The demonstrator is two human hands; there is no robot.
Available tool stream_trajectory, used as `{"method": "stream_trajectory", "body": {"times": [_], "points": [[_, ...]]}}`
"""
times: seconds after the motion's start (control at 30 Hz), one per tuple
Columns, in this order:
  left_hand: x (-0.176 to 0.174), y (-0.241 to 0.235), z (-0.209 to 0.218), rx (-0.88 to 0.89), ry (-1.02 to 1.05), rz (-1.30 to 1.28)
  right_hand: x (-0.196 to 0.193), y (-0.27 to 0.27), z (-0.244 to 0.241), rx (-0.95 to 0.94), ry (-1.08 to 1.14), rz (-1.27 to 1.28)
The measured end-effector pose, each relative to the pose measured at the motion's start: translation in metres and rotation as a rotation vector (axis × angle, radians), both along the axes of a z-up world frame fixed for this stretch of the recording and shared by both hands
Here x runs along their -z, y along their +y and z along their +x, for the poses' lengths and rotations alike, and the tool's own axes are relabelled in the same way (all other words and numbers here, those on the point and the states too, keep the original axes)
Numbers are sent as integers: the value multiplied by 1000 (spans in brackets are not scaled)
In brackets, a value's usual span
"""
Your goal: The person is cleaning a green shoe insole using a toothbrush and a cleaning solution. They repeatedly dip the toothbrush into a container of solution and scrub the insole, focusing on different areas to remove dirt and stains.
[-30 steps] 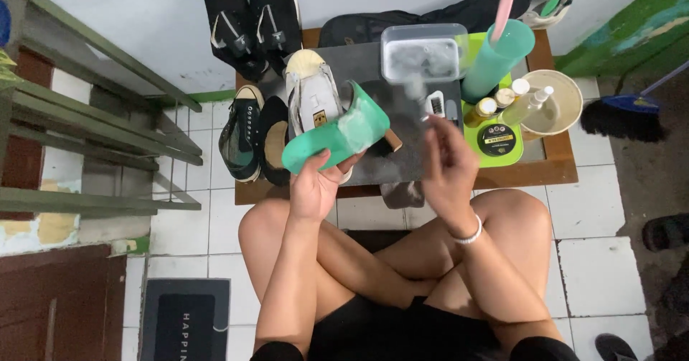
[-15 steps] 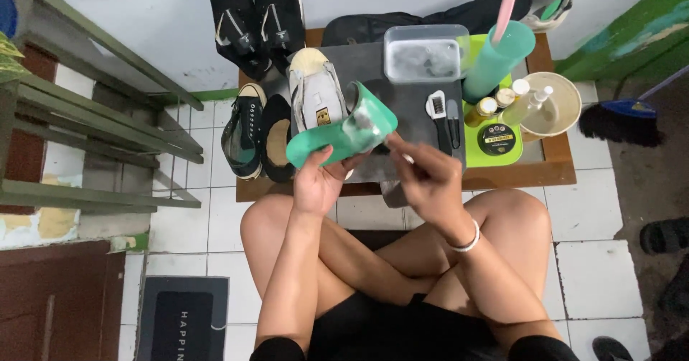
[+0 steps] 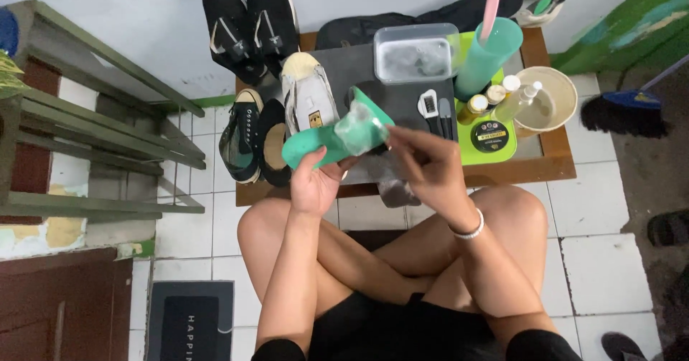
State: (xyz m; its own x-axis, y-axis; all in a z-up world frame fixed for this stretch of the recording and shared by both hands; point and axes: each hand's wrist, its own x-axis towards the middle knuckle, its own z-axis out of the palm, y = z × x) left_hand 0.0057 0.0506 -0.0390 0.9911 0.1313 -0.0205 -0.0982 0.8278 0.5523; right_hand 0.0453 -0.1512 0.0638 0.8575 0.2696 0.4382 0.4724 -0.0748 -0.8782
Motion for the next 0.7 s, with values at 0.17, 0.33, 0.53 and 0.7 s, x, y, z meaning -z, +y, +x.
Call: {"method": "stream_trajectory", "body": {"times": [0.17,0.33,0.53,0.7], "points": [[-18,-5,0,-1,-2,-9,-8,1,-6,-30,-19,16],[-22,-5,1,-36,-46,-82,2,4,-13,59,-143,-17],[-27,-6,-2,-69,-93,-159,14,3,-19,139,-226,-63],[-45,-4,-3,-67,-67,-183,13,7,-22,72,-169,-30]]}}
